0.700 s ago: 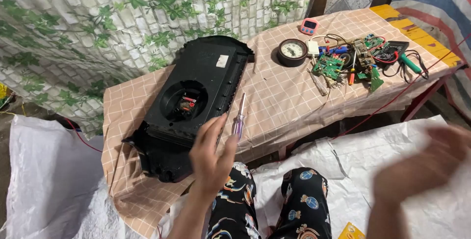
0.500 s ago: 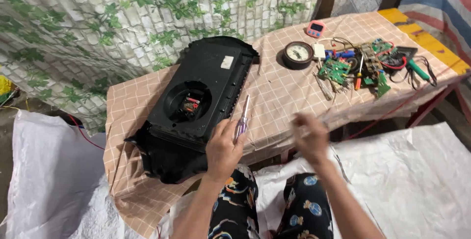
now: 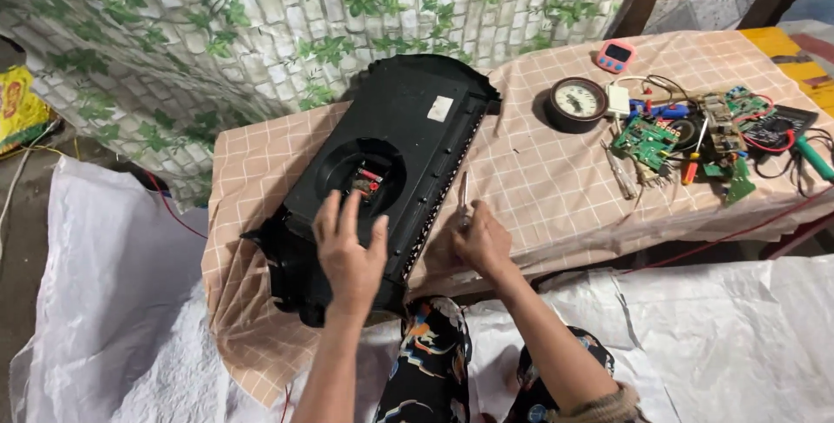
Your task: The person uses a screwdriver to unscrew and remove screws from the back of a black electronic device. They briefly lift a patterned cloth to access the device, then continue unscrewing and removing screws from the casing.
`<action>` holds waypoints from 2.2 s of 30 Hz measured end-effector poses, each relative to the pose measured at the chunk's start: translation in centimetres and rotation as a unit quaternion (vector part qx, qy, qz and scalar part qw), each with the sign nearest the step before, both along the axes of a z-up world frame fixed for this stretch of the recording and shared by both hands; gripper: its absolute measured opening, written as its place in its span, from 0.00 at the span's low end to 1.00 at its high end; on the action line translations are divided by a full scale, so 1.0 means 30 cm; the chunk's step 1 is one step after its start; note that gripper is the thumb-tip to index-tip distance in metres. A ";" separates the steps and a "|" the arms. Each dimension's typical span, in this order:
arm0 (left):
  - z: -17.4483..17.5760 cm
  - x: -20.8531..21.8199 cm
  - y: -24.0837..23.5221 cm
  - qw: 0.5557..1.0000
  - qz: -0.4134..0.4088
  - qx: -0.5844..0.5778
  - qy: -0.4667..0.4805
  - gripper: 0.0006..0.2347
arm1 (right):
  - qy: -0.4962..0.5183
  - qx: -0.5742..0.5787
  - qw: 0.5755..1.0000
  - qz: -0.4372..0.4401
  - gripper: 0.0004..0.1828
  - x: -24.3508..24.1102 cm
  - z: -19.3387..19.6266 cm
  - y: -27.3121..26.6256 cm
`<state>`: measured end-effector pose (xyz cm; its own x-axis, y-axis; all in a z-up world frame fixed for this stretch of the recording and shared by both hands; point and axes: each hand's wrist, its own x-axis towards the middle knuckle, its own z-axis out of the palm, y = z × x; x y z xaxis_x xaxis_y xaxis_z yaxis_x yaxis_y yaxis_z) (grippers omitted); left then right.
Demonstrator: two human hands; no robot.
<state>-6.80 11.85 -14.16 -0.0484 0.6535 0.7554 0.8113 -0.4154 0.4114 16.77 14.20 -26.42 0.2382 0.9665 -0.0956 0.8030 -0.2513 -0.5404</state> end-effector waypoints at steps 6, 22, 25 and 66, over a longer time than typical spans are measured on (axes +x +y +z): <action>0.056 0.052 -0.040 0.998 -0.046 0.033 0.034 0.20 | 0.178 0.096 0.979 -0.004 0.25 0.065 0.260 -0.122; 0.088 -0.016 0.389 0.965 -0.199 -0.144 0.090 0.16 | 0.040 0.210 0.976 0.042 0.16 0.228 0.593 -0.031; 0.138 -0.216 0.342 0.985 0.000 -0.169 0.038 0.23 | 0.481 0.227 0.837 -0.129 0.24 0.270 0.536 -0.004; -0.018 -0.139 0.400 0.851 -0.029 -0.449 -0.269 0.35 | 0.537 0.174 0.764 -0.314 0.29 0.212 0.000 0.251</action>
